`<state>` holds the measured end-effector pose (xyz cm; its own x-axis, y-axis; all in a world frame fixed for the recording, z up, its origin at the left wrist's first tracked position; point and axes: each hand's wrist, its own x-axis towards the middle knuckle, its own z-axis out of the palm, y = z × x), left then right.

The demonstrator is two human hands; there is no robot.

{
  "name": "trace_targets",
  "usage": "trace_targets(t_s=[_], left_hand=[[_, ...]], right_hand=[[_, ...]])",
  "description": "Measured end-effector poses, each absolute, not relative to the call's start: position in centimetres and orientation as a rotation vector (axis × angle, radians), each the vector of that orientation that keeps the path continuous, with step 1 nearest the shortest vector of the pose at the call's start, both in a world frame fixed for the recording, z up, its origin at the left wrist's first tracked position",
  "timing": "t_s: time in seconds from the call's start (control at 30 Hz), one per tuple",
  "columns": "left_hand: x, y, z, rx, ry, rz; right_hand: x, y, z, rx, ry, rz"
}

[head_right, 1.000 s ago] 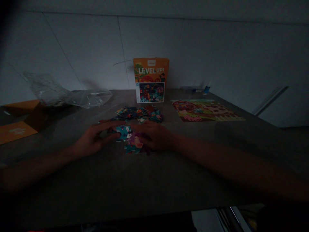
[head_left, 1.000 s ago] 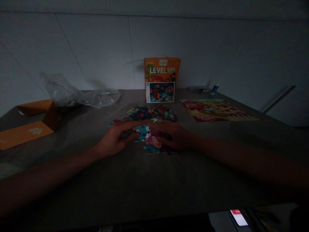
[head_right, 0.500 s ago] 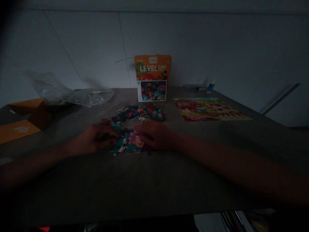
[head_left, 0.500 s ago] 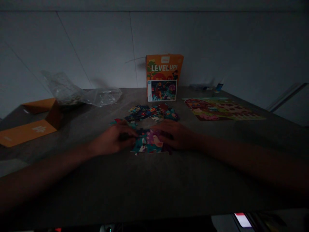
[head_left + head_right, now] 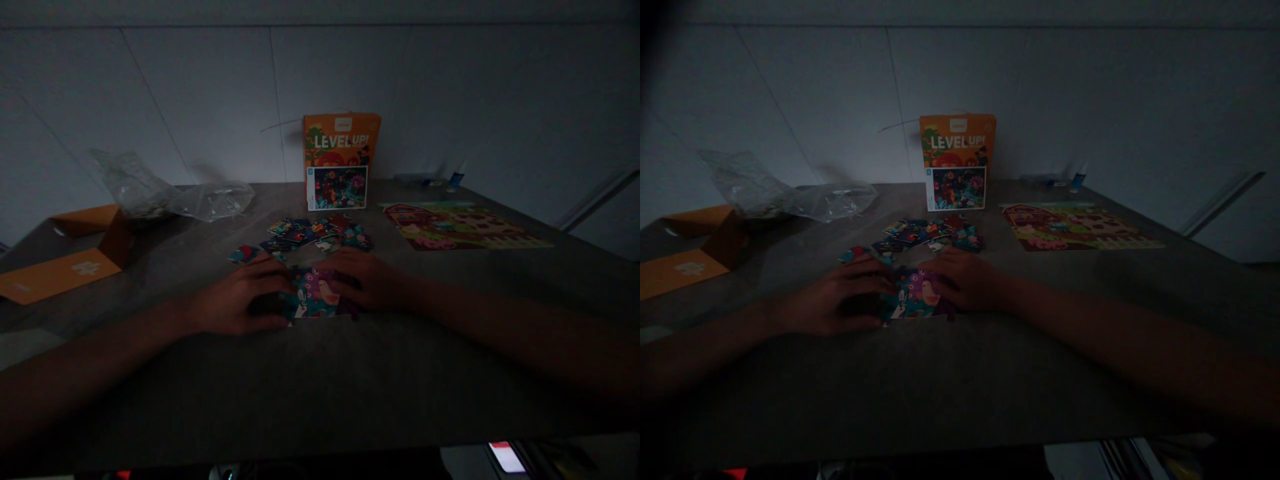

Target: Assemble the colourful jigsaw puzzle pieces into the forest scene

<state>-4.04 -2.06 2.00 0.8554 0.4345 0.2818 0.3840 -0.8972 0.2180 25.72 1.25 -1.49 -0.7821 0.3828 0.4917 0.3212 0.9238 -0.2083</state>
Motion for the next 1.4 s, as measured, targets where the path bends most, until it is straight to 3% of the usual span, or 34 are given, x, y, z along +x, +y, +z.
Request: trace_targets(t_s=[0.87,1.17,1.4], left_hand=[[-4.2,-1.7,2.3,2.811,0.893,0.436],[-2.6,-4.4,1.6,2.936,0.470,0.601],[-2.3,-4.5,1.6,2.970,0.666,0.549]], right_hand=[[25.7,1.3,-1.3,-0.479,-2.536,0.155],[25.7,1.5,-1.3,-0.446,-2.546,0.155],[25.6,1.5,-1.4,-0.403,-2.527,0.135]])
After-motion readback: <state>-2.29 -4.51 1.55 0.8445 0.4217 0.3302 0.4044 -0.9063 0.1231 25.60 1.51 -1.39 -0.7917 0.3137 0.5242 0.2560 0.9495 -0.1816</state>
